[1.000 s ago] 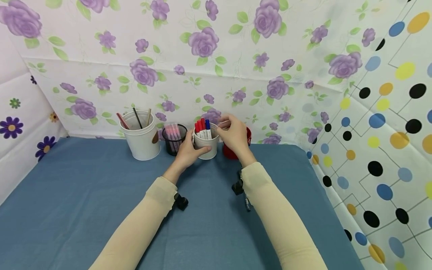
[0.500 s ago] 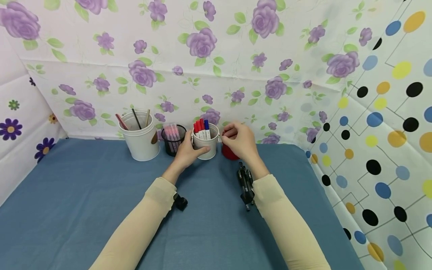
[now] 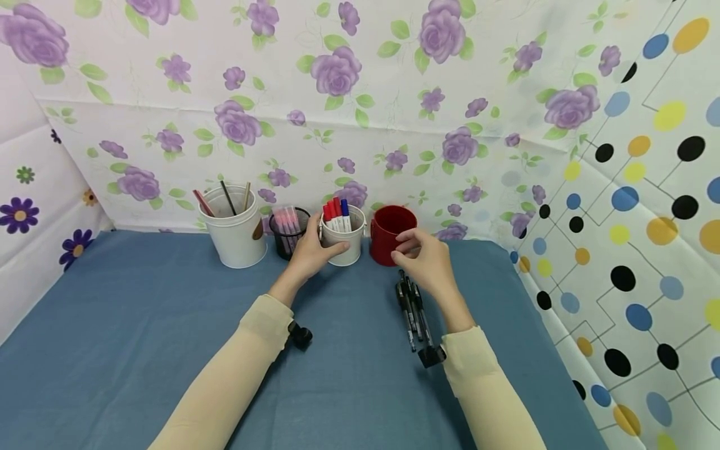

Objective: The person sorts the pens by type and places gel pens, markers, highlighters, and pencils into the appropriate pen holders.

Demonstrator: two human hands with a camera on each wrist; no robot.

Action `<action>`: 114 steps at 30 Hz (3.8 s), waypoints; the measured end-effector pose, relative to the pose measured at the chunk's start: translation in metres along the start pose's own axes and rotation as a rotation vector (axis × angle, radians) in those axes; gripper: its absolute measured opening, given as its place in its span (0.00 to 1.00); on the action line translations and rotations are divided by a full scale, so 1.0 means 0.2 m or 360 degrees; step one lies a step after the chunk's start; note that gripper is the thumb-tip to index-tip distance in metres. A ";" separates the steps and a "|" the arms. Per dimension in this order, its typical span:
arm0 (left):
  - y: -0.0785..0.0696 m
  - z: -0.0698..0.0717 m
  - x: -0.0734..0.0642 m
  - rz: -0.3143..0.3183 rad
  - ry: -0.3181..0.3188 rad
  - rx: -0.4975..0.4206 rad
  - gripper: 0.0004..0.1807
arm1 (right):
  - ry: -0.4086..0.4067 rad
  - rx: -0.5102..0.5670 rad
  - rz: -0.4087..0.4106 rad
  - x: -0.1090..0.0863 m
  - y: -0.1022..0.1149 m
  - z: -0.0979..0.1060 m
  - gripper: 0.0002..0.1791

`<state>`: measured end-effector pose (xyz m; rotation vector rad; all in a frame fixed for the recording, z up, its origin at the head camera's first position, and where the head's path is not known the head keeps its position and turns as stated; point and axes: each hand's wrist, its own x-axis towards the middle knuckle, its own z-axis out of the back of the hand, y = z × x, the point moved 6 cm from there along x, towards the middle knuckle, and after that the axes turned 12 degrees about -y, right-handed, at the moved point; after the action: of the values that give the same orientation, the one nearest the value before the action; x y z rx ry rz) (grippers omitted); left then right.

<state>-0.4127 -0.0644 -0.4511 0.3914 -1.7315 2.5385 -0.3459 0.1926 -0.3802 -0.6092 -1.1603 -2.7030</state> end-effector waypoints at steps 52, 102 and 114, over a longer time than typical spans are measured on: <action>-0.42 0.15 -0.15 -0.0293 0.0219 0.0121 0.47 | 0.0049 -0.0026 -0.0104 -0.14 -0.17 0.09 0.17; -0.38 -0.46 -0.12 -0.0165 0.0040 0.0059 0.53 | 0.0183 -0.0138 -0.0104 -0.23 -0.23 0.19 0.15; -0.35 -0.55 -0.06 -0.0098 -0.0037 0.0048 0.60 | 0.0219 -0.0117 -0.0098 -0.26 -0.23 0.18 0.14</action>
<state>-0.4091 0.0640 -0.4268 0.4703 -1.6637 2.5295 -0.3013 0.2491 -0.4106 -0.3954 -1.0672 -2.7990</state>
